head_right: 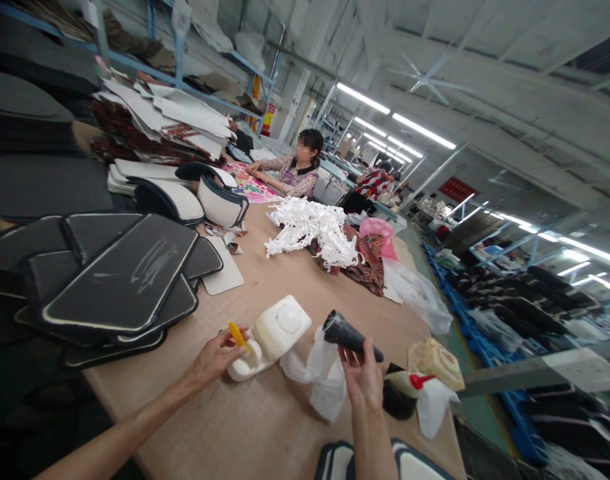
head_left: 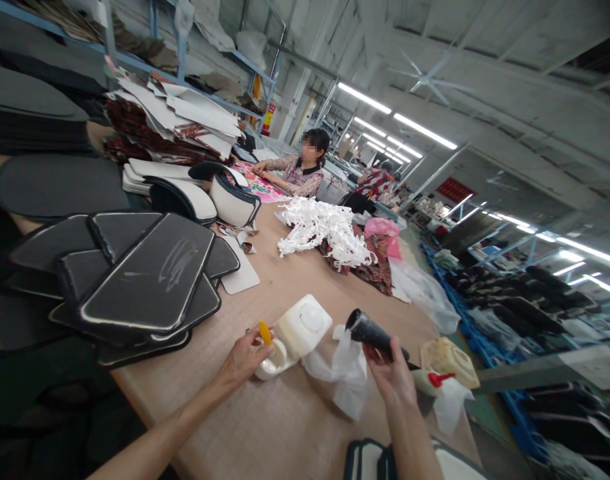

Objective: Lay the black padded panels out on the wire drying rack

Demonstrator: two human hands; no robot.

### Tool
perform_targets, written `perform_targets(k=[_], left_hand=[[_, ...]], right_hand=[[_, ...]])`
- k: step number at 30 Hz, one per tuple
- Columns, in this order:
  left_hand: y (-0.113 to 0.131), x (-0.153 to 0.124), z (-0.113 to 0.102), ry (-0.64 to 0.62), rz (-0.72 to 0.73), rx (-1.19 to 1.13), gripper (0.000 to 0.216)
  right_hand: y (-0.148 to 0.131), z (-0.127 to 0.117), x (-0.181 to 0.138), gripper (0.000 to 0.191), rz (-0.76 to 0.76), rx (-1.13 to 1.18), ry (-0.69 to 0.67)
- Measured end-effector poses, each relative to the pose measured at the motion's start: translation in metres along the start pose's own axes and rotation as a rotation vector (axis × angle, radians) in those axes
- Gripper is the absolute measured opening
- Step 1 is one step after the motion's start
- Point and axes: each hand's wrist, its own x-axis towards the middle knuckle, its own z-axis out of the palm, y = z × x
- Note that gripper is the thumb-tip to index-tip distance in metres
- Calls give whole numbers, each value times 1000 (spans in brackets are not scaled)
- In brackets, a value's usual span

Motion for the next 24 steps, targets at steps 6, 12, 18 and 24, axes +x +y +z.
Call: perform_targets(k=[6,12,18,24], left_hand=[[-14,-1,-2,166,-36,-164,94],[-17,-17,-17,456,29,-64,84],[31,-78,-12,582,616,519,27],[78,-75,48,196,571,119,49]], right_hand=[[7,-2,-8,38,3,32,-7],[-5,3,-15,42,-139,96,14],[-8,7,-12,40,-133,89,18],[-15,12,-30,46,-132,-34,-88]])
